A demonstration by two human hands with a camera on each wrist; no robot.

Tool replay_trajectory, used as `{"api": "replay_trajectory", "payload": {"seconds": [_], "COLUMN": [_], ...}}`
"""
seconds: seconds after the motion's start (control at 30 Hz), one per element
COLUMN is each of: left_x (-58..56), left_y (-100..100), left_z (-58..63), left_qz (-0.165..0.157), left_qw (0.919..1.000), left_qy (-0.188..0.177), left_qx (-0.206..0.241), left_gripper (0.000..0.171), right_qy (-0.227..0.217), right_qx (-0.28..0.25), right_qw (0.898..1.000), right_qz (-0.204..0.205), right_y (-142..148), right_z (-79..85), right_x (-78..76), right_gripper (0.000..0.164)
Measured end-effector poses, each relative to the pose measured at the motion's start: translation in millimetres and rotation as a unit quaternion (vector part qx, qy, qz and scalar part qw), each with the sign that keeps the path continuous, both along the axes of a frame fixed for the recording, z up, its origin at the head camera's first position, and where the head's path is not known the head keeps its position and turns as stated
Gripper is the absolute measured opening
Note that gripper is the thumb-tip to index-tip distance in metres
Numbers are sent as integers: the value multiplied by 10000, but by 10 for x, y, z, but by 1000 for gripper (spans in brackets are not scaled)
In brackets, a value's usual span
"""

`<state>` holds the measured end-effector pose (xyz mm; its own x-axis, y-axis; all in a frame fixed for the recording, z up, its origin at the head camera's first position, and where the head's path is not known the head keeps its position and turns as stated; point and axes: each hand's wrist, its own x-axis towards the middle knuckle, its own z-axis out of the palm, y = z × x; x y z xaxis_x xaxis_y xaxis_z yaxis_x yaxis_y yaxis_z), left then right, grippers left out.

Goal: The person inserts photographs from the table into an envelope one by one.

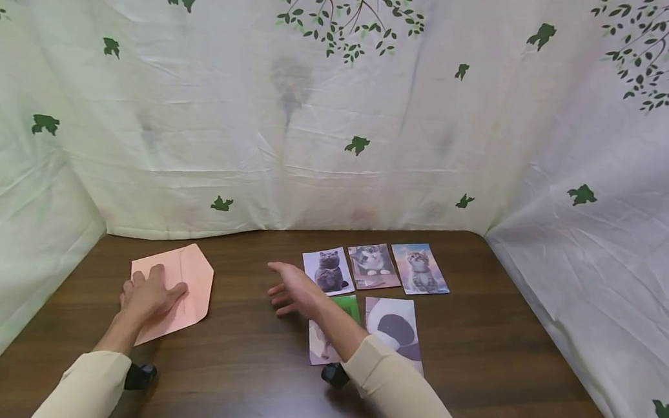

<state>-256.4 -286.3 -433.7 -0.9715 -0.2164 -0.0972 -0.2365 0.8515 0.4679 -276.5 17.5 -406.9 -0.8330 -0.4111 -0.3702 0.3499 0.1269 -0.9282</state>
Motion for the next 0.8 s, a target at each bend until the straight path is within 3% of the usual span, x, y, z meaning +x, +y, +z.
{"api": "replay_trajectory", "payload": {"seconds": [0.37, 0.8], "left_x": [-11, 20], "left_y": [-8, -31], "left_z": [39, 29], "left_qz": [-124, -222], "left_qw": [9996, 9997], "left_qy": [-258, 3], "left_qx": [19, -140], "left_gripper": [75, 71], "right_qy": [-96, -131], "right_qx": [-23, -173], "right_qw": [9999, 9997], "right_qz": [-48, -133], "right_y": [-16, 25], "right_z": [1, 2], "right_x": [14, -8], "right_gripper": [58, 59]}}
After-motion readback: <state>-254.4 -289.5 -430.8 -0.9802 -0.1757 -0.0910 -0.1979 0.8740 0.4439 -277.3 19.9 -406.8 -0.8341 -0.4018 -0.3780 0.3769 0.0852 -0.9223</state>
